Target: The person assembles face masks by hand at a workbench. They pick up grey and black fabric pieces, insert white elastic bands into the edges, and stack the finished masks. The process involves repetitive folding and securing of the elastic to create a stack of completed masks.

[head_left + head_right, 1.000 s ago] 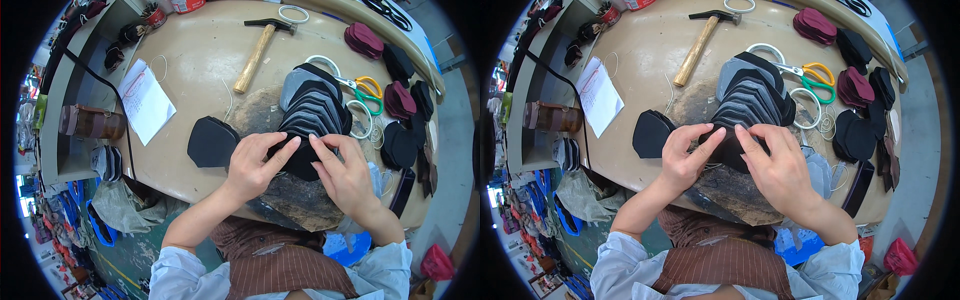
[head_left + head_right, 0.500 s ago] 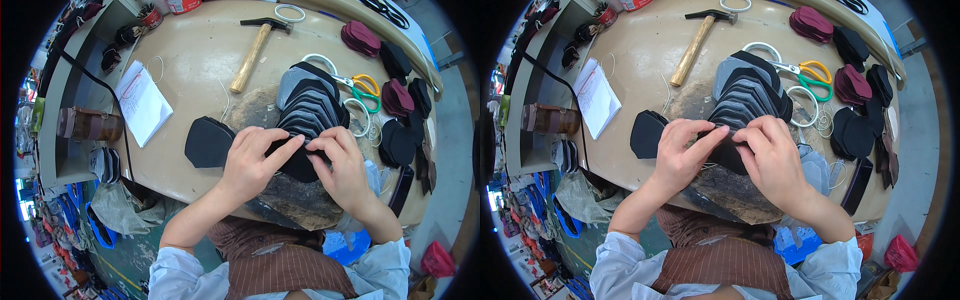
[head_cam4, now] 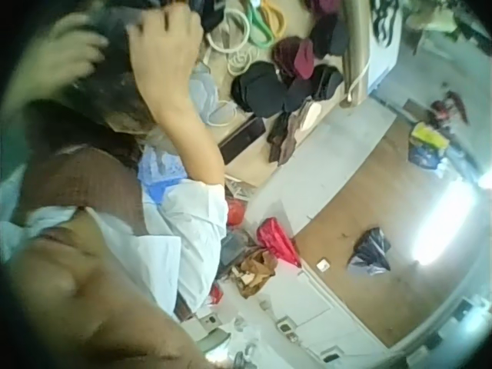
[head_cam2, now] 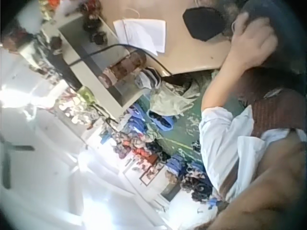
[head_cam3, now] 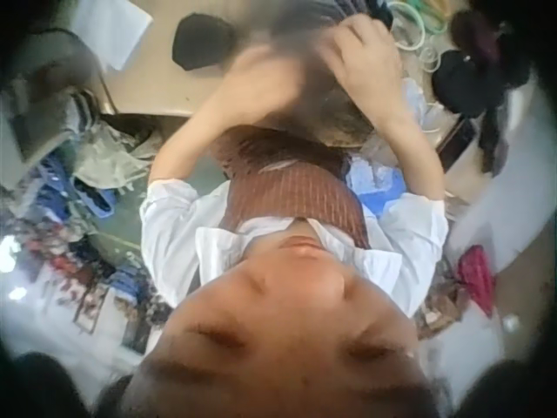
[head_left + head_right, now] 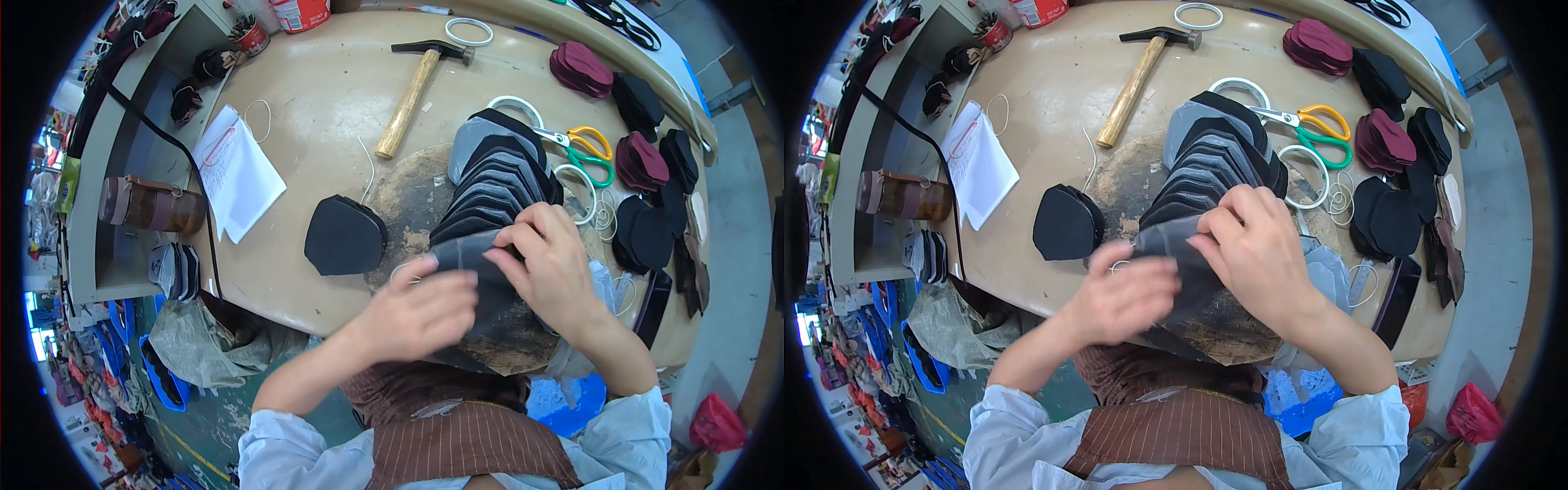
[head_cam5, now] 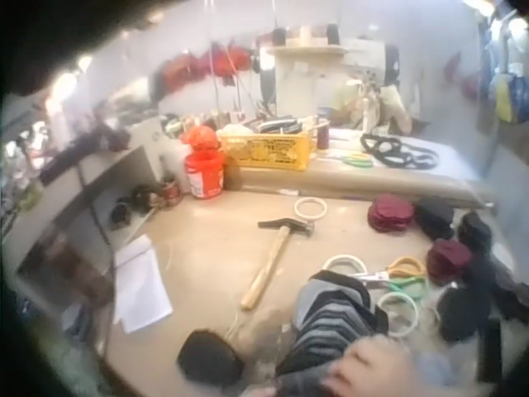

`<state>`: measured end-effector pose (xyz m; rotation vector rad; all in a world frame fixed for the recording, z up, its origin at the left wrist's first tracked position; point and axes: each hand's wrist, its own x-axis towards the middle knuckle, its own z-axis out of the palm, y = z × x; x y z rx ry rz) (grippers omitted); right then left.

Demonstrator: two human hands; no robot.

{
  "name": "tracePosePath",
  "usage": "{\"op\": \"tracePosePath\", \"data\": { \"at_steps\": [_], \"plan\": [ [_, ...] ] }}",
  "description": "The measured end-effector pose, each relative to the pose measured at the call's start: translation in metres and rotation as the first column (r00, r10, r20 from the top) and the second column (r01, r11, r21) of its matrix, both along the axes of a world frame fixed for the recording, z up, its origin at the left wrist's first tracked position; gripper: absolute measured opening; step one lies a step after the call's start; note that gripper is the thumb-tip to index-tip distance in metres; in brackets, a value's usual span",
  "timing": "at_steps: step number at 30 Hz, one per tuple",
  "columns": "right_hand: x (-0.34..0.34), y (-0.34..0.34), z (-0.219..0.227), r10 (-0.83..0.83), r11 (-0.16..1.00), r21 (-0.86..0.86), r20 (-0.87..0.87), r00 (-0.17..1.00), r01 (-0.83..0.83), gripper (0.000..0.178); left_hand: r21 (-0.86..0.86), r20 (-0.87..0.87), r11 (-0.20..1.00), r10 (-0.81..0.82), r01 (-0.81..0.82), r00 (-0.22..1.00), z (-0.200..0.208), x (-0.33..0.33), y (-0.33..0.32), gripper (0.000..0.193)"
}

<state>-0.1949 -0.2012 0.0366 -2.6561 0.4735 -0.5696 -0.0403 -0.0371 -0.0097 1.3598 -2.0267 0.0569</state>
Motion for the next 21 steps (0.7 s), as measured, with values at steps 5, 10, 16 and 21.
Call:
{"op": "tracePosePath", "data": {
  "at_steps": [5, 10, 16, 21],
  "plan": [
    [0.003, 0.006, -0.005, -0.031, 0.997, -0.074, -0.01, 0.999, 0.03, 0.031, -0.008, -0.444, 0.961, -0.253, 0.278, 0.86, 0.042, -0.006, 0.061, 0.014],
    [0.009, 0.011, 0.0, -0.051, 0.997, -0.061, -0.023, 0.998, 0.049, 0.037, 0.155, -0.683, 0.896, 0.401, -0.415, 0.61, 0.055, 0.04, 0.061, 0.015],
    [0.009, 0.02, 0.006, -0.094, 0.994, -0.061, -0.158, 0.983, 0.086, 0.032, 0.088, 0.093, 0.534, 0.836, -0.841, 0.54, -0.006, 0.088, 0.017, 0.042],
    [-0.019, 0.021, 0.0, 0.147, 0.977, 0.142, 0.103, 0.984, -0.161, 0.031, 0.085, -0.174, 0.913, 0.408, -0.399, 0.896, 0.015, 0.03, -0.039, 0.045]
  ]
}}
